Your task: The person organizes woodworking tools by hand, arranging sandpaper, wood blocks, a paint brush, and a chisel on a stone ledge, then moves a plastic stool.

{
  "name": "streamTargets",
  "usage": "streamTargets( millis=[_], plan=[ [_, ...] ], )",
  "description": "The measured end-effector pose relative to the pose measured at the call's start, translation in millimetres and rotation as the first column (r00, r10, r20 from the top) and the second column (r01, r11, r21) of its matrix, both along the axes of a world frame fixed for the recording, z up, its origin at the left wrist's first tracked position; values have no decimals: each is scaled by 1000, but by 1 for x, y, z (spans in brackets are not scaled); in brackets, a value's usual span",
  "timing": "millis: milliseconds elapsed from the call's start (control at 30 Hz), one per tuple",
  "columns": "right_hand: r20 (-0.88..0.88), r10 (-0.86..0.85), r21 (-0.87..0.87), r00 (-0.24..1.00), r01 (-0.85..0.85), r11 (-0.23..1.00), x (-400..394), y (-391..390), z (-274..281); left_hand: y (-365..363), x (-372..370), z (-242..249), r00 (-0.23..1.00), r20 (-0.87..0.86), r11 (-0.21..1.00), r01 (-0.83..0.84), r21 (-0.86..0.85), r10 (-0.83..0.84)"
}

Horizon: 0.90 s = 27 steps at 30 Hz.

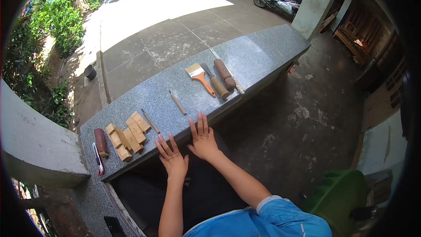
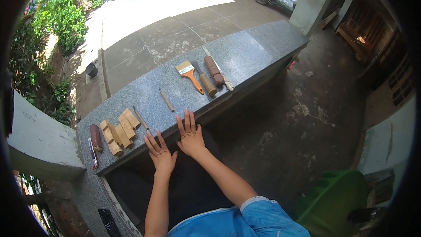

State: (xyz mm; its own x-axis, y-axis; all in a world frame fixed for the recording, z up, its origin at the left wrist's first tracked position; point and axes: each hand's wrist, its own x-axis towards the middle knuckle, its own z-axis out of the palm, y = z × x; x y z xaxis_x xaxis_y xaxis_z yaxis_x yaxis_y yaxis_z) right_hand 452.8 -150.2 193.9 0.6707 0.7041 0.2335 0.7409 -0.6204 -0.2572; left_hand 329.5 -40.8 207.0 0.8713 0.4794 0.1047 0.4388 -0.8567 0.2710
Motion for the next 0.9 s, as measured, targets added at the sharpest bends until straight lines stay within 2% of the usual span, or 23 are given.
streamTargets(
  millis=[233,333,433,533,733,900],
  plan=[
    [13,0,-8,1000,0,1000,1,1,-2,-1,4,-8,1000,-11,1000,-19,13,19],
    [11,-4,-9,1000,4,1000,3,3,-7,2,5,-22,999,30,996,-15,93,12],
    [6,-14,-37,1000,14,999,3,8,-16,3,14,-44,995,0,978,-95,185,97],
    [4,-4,-54,1000,4,999,4,2,-13,-2,18,-41,993,61,984,-109,141,102],
    [-2,-5,-41,1000,5,999,-2,-1,5,-3,5,-3,999,-4,998,-40,41,40],
    [-10,-8,-4,1000,8,1000,-1,-2,2,-4,4,-2,999,-5,998,-37,54,37]
  ],
)
